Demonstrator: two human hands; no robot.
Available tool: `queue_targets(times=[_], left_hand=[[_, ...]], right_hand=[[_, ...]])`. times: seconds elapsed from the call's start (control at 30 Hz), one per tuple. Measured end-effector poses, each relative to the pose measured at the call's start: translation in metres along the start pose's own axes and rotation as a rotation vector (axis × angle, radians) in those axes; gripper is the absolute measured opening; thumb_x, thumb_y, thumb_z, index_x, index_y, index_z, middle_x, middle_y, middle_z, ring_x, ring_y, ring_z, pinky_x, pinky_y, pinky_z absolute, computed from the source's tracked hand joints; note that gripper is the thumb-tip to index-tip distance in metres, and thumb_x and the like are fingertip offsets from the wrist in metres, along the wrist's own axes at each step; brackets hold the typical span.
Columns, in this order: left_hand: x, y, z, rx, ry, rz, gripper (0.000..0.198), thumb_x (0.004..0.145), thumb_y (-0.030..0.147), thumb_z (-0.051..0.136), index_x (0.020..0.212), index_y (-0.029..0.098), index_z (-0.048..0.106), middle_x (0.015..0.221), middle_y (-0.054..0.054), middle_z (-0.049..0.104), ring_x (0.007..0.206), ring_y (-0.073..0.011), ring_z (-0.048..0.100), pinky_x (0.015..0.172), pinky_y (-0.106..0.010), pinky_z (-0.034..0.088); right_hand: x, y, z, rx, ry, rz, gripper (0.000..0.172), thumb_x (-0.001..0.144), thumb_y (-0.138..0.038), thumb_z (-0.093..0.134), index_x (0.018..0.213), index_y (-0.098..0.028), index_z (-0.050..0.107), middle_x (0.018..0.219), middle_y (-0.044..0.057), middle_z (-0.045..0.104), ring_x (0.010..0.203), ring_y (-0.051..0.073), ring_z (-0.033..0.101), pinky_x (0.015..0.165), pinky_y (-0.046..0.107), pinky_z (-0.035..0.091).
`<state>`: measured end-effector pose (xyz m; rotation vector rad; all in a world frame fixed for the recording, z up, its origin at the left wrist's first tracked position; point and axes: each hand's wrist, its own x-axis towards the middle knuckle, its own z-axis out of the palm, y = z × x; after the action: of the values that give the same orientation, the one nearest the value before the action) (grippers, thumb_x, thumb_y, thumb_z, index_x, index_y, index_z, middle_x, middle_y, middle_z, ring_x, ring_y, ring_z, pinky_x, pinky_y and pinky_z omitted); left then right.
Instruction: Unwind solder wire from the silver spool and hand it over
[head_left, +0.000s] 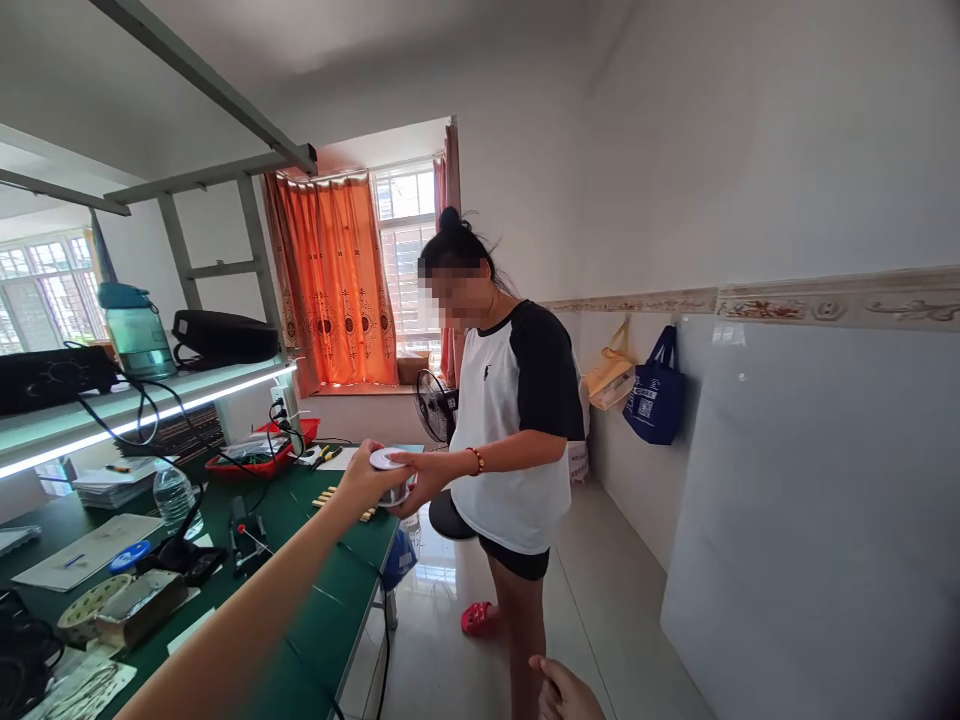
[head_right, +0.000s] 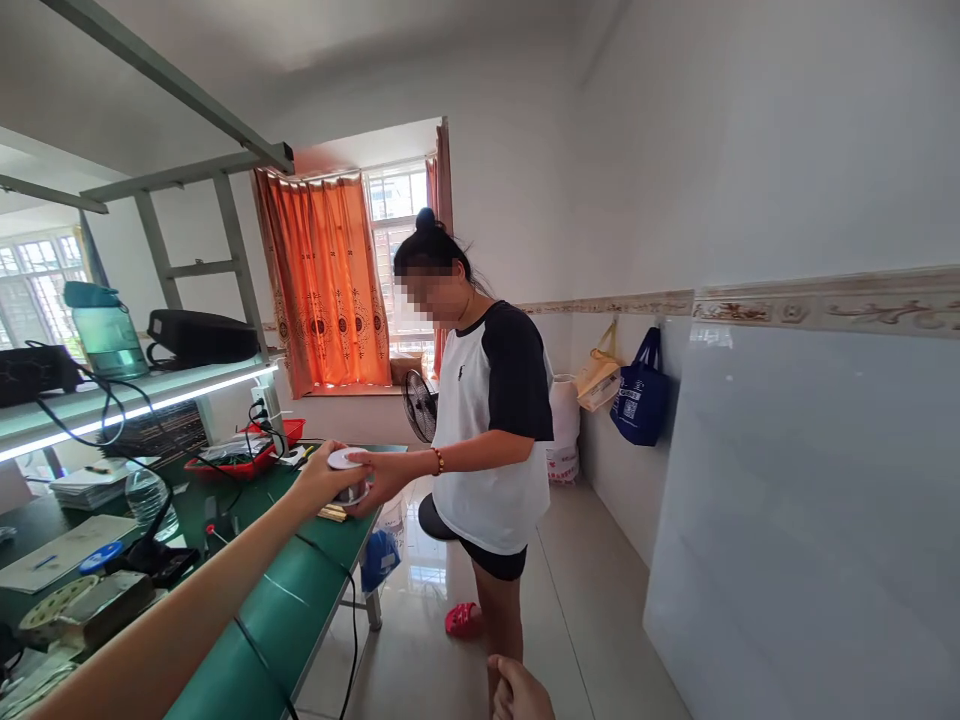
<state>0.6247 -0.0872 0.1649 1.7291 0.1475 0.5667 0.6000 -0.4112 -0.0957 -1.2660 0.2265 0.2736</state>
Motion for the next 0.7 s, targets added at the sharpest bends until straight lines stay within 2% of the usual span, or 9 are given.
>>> queue_targets(times=[0.1, 0.2, 0.3, 0.37, 0.4, 0.47, 0.57, 0.6, 0.7], left_hand=[[0.008, 0.009, 0.011, 0.026, -0.007, 0.063, 0.021, 0.101, 0.031, 0.075, 0.114, 0.015, 0.070, 0.104, -0.003, 0.074, 0.084, -0.0166, 0.073, 0.076, -0.034, 0.064], [0.010, 0.008, 0.020, 0.001, -0.036, 0.135, 0.033, 0.098, 0.028, 0.078, 0.127, 0.017, 0.068, 0.125, -0.007, 0.073, 0.107, -0.0241, 0.073, 0.094, -0.046, 0.063], [-0.007, -0.012, 0.025, -0.015, -0.044, 0.180, 0.057, 0.095, 0.026, 0.080, 0.147, 0.022, 0.057, 0.160, -0.012, 0.053, 0.142, -0.0350, 0.056, 0.117, -0.061, 0.049], [-0.035, -0.040, 0.029, 0.026, -0.088, 0.164, 0.065, 0.096, 0.027, 0.078, 0.155, 0.024, 0.050, 0.171, -0.012, 0.039, 0.154, -0.0391, 0.042, 0.125, -0.066, 0.037], [-0.053, -0.057, 0.031, 0.068, -0.143, 0.135, 0.065, 0.098, 0.027, 0.076, 0.157, 0.024, 0.048, 0.173, -0.012, 0.037, 0.157, -0.0396, 0.039, 0.126, -0.068, 0.033], [-0.096, -0.094, 0.038, 0.191, -0.333, 0.051, 0.065, 0.099, 0.028, 0.075, 0.158, 0.024, 0.048, 0.172, -0.013, 0.040, 0.158, -0.0393, 0.037, 0.129, -0.068, 0.028], [-0.158, -0.148, 0.052, 0.405, -0.728, -0.137, 0.061, 0.099, 0.033, 0.076, 0.155, 0.024, 0.053, 0.168, -0.014, 0.047, 0.152, -0.0378, 0.047, 0.125, -0.066, 0.037], [-0.174, -0.163, 0.056, 0.479, -0.826, -0.194, 0.063, 0.099, 0.035, 0.076, 0.156, 0.024, 0.052, 0.169, -0.014, 0.046, 0.153, -0.0397, 0.047, 0.124, -0.069, 0.038], [-0.201, -0.197, 0.062, 0.662, -1.006, -0.259, 0.071, 0.098, 0.037, 0.077, 0.161, 0.025, 0.046, 0.174, -0.014, 0.037, 0.160, -0.0419, 0.034, 0.129, -0.073, 0.023]], right_hand=[[-0.005, -0.008, 0.004, 0.038, -0.012, 0.039, 0.045, 0.031, -0.065, 0.086, 0.052, -0.039, 0.056, 0.041, -0.008, 0.021, 0.044, 0.014, 0.009, 0.049, 0.035, 0.013], [-0.008, -0.015, 0.009, 0.059, -0.040, 0.031, 0.041, 0.037, -0.065, 0.087, 0.055, -0.041, 0.060, 0.042, -0.008, 0.025, 0.046, 0.015, 0.010, 0.050, 0.035, 0.014], [-0.015, -0.022, 0.012, 0.058, -0.063, 0.043, 0.046, 0.034, -0.067, 0.090, 0.057, -0.040, 0.061, 0.040, -0.011, 0.025, 0.045, 0.013, 0.010, 0.047, 0.033, 0.014], [-0.021, -0.027, 0.014, 0.078, -0.070, 0.017, 0.047, 0.041, -0.068, 0.092, 0.062, -0.035, 0.066, 0.043, -0.013, 0.025, 0.046, 0.012, 0.011, 0.048, 0.031, 0.013], [-0.024, -0.030, 0.015, 0.097, -0.072, -0.005, 0.045, 0.048, -0.066, 0.092, 0.065, -0.031, 0.070, 0.046, -0.013, 0.026, 0.047, 0.011, 0.011, 0.049, 0.031, 0.012], [-0.029, -0.034, 0.019, 0.137, -0.077, -0.037, 0.041, 0.058, -0.059, 0.091, 0.070, -0.024, 0.074, 0.047, -0.014, 0.026, 0.048, 0.009, 0.010, 0.050, 0.030, 0.009], [-0.036, -0.042, 0.030, 0.172, -0.096, -0.053, 0.041, 0.058, -0.053, 0.090, 0.071, -0.018, 0.074, 0.044, -0.015, 0.028, 0.045, 0.006, 0.011, 0.046, 0.028, 0.008], [-0.038, -0.046, 0.035, 0.179, -0.108, -0.061, 0.041, 0.058, -0.052, 0.091, 0.072, -0.017, 0.074, 0.044, -0.014, 0.029, 0.044, 0.006, 0.012, 0.045, 0.027, 0.009], [-0.048, -0.058, 0.049, 0.189, -0.160, -0.082, 0.040, 0.061, -0.050, 0.094, 0.074, -0.016, 0.076, 0.044, -0.014, 0.032, 0.043, 0.004, 0.015, 0.042, 0.024, 0.013]])
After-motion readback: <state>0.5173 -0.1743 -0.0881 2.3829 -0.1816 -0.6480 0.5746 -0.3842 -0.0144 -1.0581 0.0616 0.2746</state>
